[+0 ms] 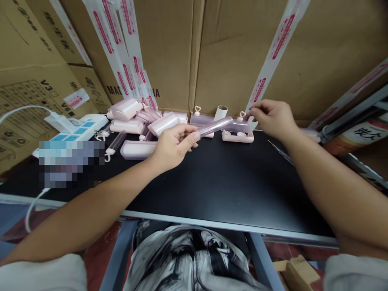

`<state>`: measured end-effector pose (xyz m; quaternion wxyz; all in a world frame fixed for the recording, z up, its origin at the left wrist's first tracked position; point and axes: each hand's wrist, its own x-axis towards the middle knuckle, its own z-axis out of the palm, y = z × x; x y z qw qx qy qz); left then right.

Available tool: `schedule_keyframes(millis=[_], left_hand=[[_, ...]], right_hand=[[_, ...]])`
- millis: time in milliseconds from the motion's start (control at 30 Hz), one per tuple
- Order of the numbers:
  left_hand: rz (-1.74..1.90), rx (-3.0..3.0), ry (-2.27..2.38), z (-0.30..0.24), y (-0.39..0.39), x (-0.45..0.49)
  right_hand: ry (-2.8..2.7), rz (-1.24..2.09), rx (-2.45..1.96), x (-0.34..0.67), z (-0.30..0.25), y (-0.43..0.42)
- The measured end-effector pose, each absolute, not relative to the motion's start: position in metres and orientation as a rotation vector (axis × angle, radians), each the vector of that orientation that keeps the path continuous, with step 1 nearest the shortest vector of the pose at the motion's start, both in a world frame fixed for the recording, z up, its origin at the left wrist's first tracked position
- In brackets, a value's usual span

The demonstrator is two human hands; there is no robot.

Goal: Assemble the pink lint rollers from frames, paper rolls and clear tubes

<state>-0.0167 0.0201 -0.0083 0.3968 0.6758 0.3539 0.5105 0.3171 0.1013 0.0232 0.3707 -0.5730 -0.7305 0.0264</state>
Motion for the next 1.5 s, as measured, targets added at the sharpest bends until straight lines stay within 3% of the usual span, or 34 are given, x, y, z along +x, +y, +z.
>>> schedule_keyframes(millis=[167,533,667,900,1500], left_hand=[[1.287,1.704,0.938,-0.008,0.019,-0.015],[1.267,1.380,0.871,0.001,0.023,-0.018],[1.257,1.316,0.838,0.003,0.025,-0.020],[1.244,1.283,0.793,0.000,0.024,-0.019],[1.138,1.572,0.839,-0.008,0.024,-0.019]], right_hand=[[-2.104,-0.286,-1.867,0.324,0.013,0.130],[-1.968,-0.292,-2.171,0.289,0.014,0.166],[-1.812,0.049,-1.826,0.292,0.022,0.137],[-1.551,0.993,-1.010,0.273,0.012,0.038],[-1.542,1.030,-0.872,0.255,-0.010,0.002]])
